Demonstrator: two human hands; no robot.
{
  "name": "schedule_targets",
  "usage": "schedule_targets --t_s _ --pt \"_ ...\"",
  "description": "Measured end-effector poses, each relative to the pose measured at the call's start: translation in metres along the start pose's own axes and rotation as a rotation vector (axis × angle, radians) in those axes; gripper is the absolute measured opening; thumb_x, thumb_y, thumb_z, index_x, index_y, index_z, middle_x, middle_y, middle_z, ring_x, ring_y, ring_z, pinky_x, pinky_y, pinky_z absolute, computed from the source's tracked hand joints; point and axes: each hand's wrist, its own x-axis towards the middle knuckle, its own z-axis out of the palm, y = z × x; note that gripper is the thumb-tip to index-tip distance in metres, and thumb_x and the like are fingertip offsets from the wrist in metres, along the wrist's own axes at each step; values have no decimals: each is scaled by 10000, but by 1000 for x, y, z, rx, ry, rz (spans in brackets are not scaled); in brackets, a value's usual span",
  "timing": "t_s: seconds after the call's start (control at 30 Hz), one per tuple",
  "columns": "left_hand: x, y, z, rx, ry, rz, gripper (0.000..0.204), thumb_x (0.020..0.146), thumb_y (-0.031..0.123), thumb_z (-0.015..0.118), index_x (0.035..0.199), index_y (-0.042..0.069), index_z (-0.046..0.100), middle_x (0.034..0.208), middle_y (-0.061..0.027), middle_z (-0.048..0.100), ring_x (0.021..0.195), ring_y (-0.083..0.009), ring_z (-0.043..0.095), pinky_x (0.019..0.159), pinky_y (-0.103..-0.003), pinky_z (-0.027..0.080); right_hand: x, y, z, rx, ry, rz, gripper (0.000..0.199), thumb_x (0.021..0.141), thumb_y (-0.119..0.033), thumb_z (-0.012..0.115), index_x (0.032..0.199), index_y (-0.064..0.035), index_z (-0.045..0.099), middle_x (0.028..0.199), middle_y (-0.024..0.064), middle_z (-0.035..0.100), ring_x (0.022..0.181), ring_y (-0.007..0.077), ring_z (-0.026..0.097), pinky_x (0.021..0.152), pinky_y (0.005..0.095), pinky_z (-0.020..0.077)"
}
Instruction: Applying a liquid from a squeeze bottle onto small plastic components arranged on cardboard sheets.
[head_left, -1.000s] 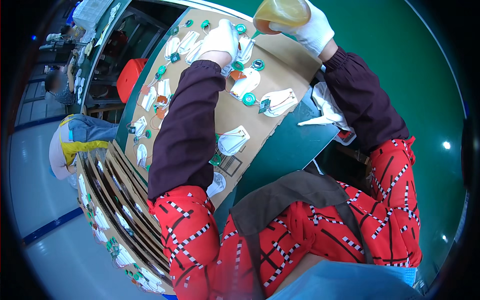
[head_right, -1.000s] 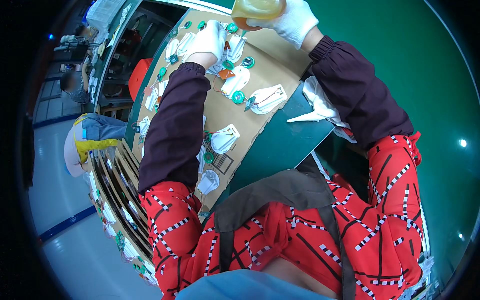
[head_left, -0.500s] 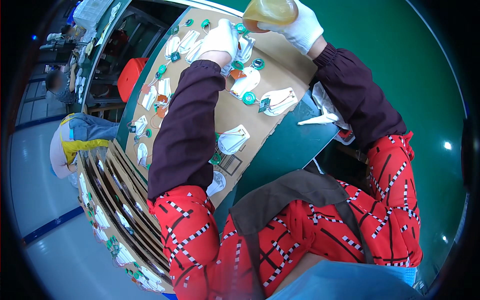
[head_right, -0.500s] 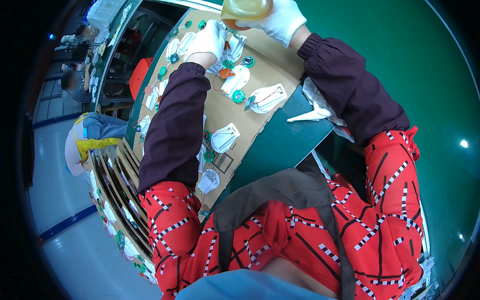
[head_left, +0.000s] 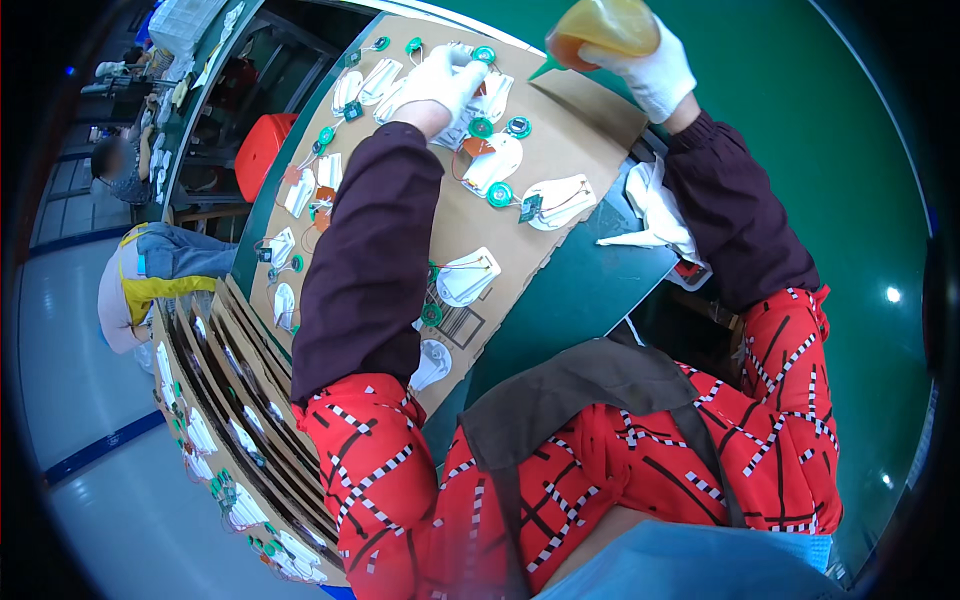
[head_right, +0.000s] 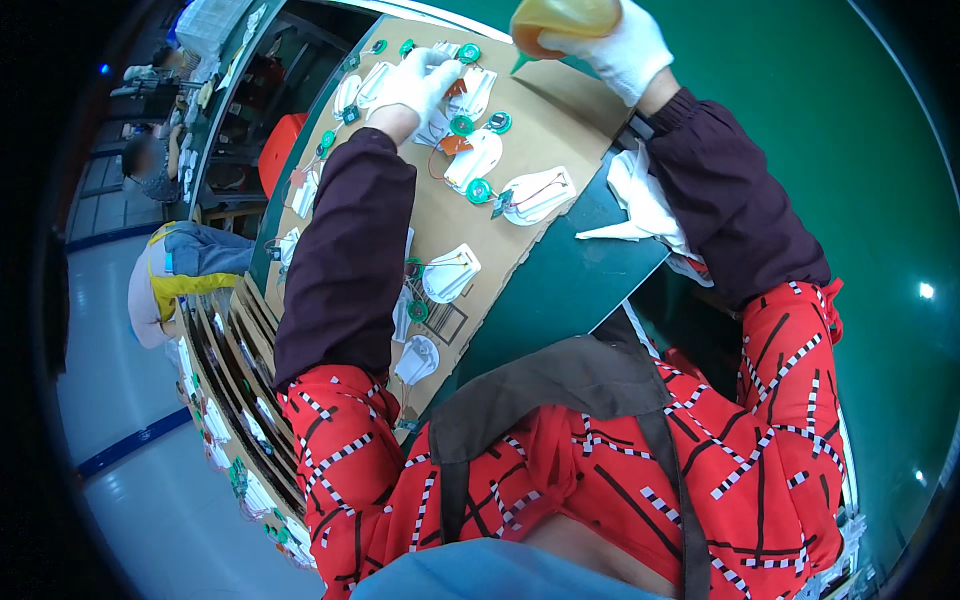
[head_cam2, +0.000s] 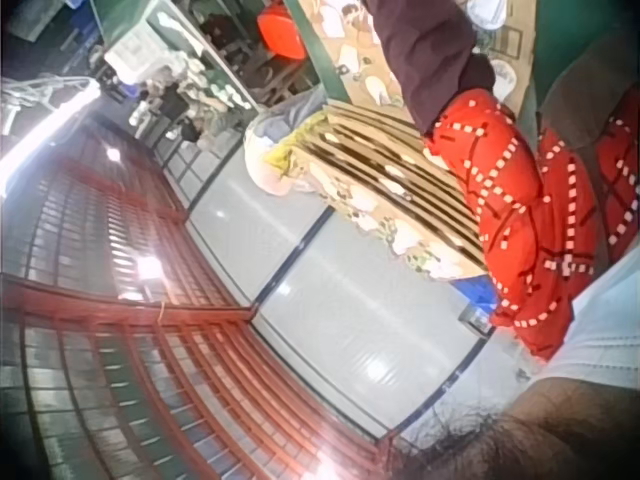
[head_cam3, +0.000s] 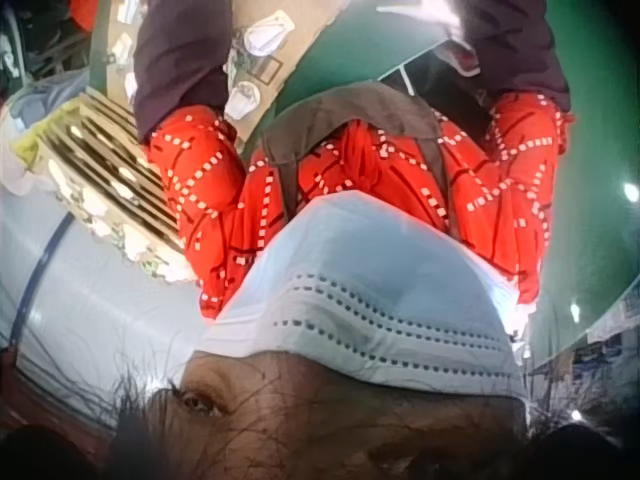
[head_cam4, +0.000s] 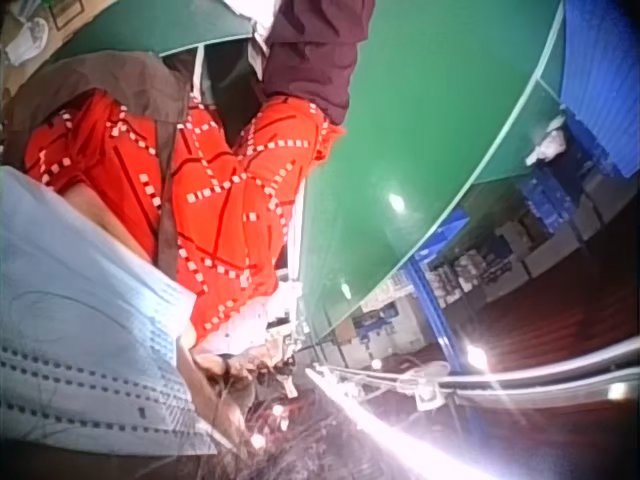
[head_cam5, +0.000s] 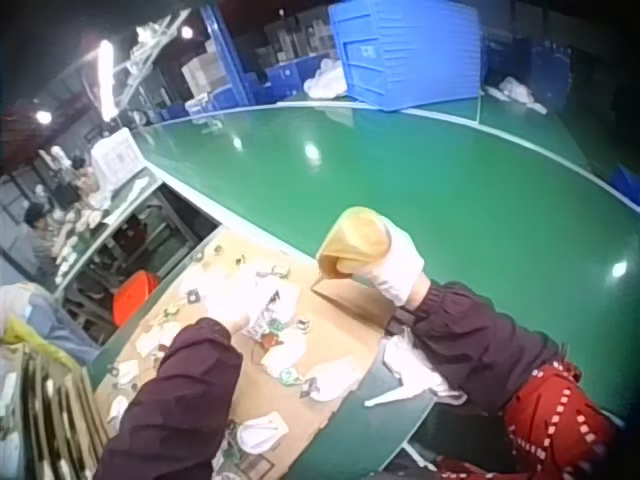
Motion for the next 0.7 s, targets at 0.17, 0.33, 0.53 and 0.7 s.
schedule_targets --t_s 0.17,0.33,0.53,0.7 --pt "-7 -33 -6 -568 -72 -142 332 867 224 529 1147 48 563 1024 -69 594 868 -158 580 761 -273 463 0 -20 -36 86 56 75 444 699 -103 754 1092 -19 565 1004 53 629 873 143 600 785 282 488" --pt "-35 -34 -32 43 76 68 200 825 94 523 967 81 663 989 -103 627 866 -229 609 779 -304 467 -7 -36 -47 403 193 93 364 787 -95 671 1114 -18 532 989 56 605 858 179 613 717 305 508" --pt "-45 -21 -17 216 -143 102 287 801 317 578 915 70 670 934 -145 640 838 -282 618 774 -353 473 -18 -51 -30 523 161 90 347 807 -84 643 1125 -18 518 989 57 601 852 179 615 704 297 511" --pt "-38 -16 7 377 98 -218 482 798 459 492 1022 53 625 967 -162 643 897 -298 623 791 -375 475 -19 -50 -8 555 111 129 338 807 -84 642 1116 -15 523 979 58 603 831 168 613 693 287 511"
